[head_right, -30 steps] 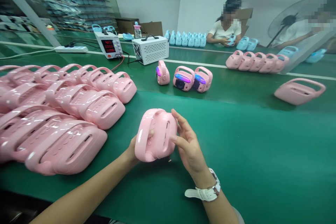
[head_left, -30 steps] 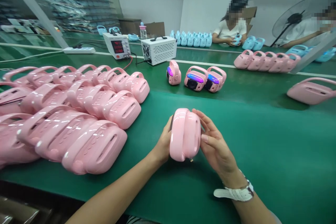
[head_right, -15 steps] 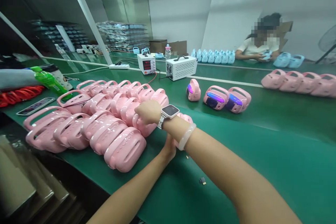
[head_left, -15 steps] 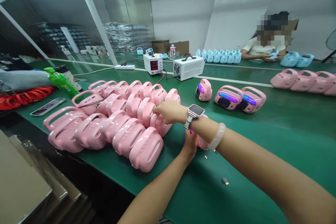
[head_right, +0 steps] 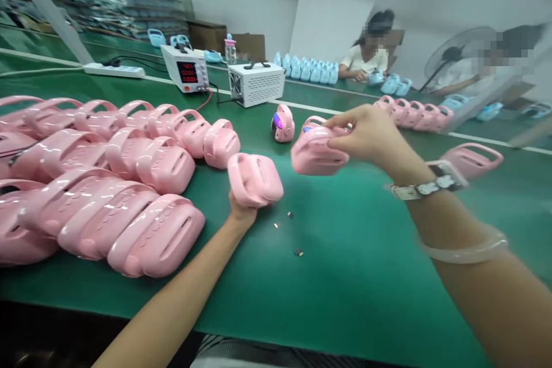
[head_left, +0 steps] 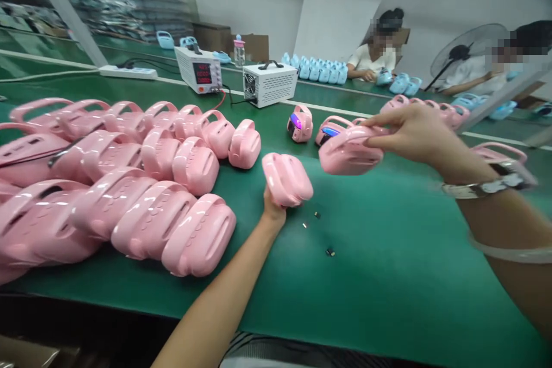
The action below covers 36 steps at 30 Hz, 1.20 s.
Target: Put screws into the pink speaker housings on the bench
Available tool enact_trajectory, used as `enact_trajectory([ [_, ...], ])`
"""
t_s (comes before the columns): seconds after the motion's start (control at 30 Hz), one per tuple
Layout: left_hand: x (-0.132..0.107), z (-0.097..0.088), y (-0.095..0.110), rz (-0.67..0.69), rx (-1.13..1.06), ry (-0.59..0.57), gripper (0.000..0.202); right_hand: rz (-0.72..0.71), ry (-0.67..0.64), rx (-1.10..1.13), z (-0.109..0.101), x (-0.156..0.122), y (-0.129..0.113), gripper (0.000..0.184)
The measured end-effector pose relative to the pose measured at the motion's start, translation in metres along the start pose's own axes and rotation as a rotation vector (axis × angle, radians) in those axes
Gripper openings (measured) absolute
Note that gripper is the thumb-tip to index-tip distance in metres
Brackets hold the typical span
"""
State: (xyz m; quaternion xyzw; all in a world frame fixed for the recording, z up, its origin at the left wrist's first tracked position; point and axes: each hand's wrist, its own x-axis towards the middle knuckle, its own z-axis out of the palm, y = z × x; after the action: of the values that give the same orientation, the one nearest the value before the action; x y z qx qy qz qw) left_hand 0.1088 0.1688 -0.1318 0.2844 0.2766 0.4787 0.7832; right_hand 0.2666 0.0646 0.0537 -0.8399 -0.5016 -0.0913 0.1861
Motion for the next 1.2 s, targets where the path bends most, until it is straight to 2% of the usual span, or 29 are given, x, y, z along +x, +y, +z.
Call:
enact_trajectory([
  [0.13,-0.001,0.004,0.020,-0.065,-0.042,0.003,0.068,0.159,-0.052,-0.123,0.031,-0.026,0.049,0.027],
  [0.23,-0.001,0.006,0.027,-0.055,-0.065,-0.010,0.067,0.197,-0.033,-0.107,0.045,-0.048,0.068,0.027],
  [0.3,-0.002,0.007,0.027,-0.033,-0.064,-0.020,0.066,0.084,0.095,-0.006,0.057,-0.068,0.064,0.034],
  [0.37,-0.002,0.007,0.024,-0.009,-0.052,-0.015,0.067,-0.132,0.175,0.167,0.076,-0.091,0.047,0.040],
  [0.4,-0.001,0.007,0.022,-0.001,-0.044,-0.010,0.067,-0.239,0.107,0.252,0.089,-0.102,0.035,0.040],
  [0.47,-0.001,0.006,0.020,0.003,-0.030,-0.007,0.067,-0.383,-0.216,0.265,0.113,-0.122,0.012,0.046],
  [0.53,-0.002,0.005,0.019,0.000,-0.020,-0.008,0.065,-0.428,-0.457,0.243,0.131,-0.135,-0.003,0.054],
  [0.57,-0.003,0.004,0.019,-0.002,-0.016,-0.006,0.064,-0.435,-0.534,0.236,0.135,-0.140,-0.006,0.057],
  [0.63,-0.004,0.003,0.020,-0.007,-0.007,-0.002,0.060,-0.431,-0.617,0.243,0.133,-0.149,-0.001,0.057],
  [0.77,-0.005,0.003,0.018,-0.006,-0.001,-0.013,0.053,-0.377,-0.696,0.358,0.108,-0.167,0.028,0.065],
  [0.83,-0.005,0.004,0.015,0.003,-0.002,-0.021,0.054,-0.318,-0.640,0.463,0.099,-0.169,0.038,0.075],
  [0.9,-0.006,0.005,0.012,-0.007,0.005,-0.034,0.054,-0.202,-0.493,0.594,0.097,-0.161,0.038,0.075],
  [1.03,-0.015,0.007,0.008,-0.092,0.036,-0.122,0.044,0.049,-0.218,1.007,0.114,-0.124,0.014,0.060],
  [1.13,-0.024,0.008,0.008,-0.134,0.053,-0.239,0.041,0.128,-0.148,1.268,0.131,-0.102,-0.003,0.059],
  [1.2,-0.028,0.009,0.008,-0.138,0.061,-0.302,0.041,0.176,-0.108,1.332,0.135,-0.095,-0.011,0.058],
])
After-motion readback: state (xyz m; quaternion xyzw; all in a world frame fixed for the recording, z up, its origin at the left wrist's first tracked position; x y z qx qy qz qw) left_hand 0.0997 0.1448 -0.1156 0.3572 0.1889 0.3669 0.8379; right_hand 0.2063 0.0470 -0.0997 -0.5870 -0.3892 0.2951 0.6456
